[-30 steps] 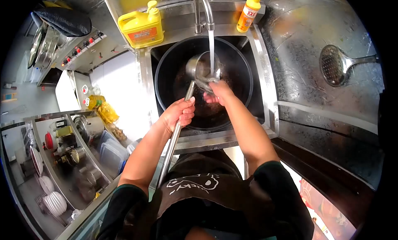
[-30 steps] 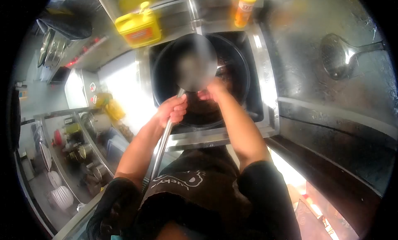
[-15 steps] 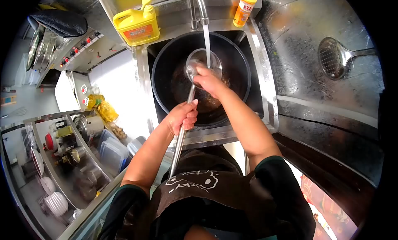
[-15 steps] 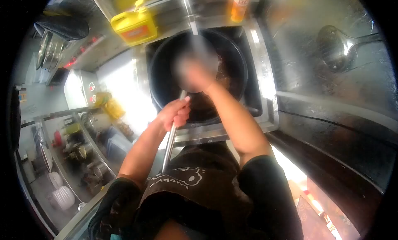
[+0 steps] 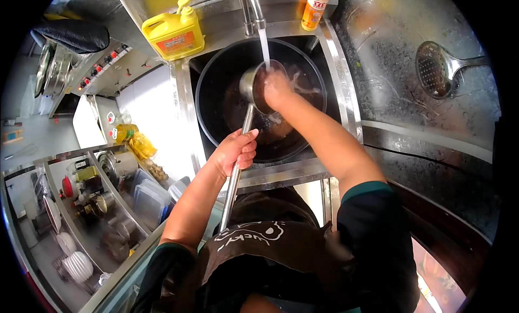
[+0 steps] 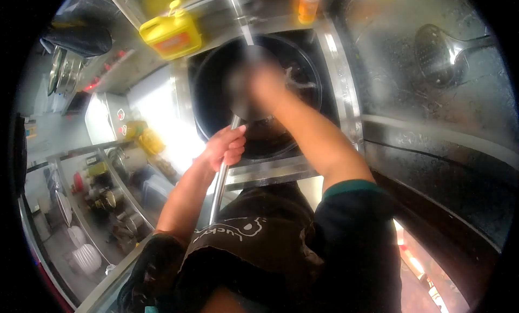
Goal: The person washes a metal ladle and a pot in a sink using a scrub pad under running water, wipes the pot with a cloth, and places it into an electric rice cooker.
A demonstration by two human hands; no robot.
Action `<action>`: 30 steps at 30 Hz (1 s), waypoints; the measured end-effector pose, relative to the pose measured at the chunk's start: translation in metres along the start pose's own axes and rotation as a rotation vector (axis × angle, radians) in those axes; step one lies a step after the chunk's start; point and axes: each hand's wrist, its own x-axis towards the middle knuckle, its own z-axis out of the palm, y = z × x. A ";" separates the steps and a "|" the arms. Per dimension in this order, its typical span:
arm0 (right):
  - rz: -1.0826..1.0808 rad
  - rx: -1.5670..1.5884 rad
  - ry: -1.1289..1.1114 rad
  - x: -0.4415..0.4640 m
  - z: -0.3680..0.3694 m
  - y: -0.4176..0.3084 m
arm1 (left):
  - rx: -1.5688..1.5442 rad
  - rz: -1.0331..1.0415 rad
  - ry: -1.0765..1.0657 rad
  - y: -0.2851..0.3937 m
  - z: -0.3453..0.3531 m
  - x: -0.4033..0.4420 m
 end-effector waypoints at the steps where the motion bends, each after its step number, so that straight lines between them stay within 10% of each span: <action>1: 0.058 -0.012 -0.106 0.001 0.012 0.004 | 0.025 -0.006 0.008 -0.002 0.000 0.001; 4: 0.008 -0.106 -0.132 0.003 0.070 0.028 | 0.120 -0.015 0.069 -0.008 -0.003 0.009; 8: 0.540 1.837 -0.126 -0.007 0.034 -0.009 | 0.218 -0.004 0.225 -0.005 -0.012 0.011; 12: 0.319 1.304 -0.017 -0.021 0.042 -0.028 | 0.238 0.061 0.273 0.008 -0.019 0.007; 18: -0.350 -0.668 -0.337 -0.012 -0.013 0.010 | -0.031 -0.088 -0.006 0.006 -0.033 0.007; 20: -0.264 -0.117 0.236 0.003 0.017 0.048 | -0.289 -0.158 -0.151 0.007 -0.048 0.007; 30: -0.730 -0.396 0.075 0.021 -0.038 0.000 | -0.673 -0.292 -0.418 -0.016 -0.056 0.000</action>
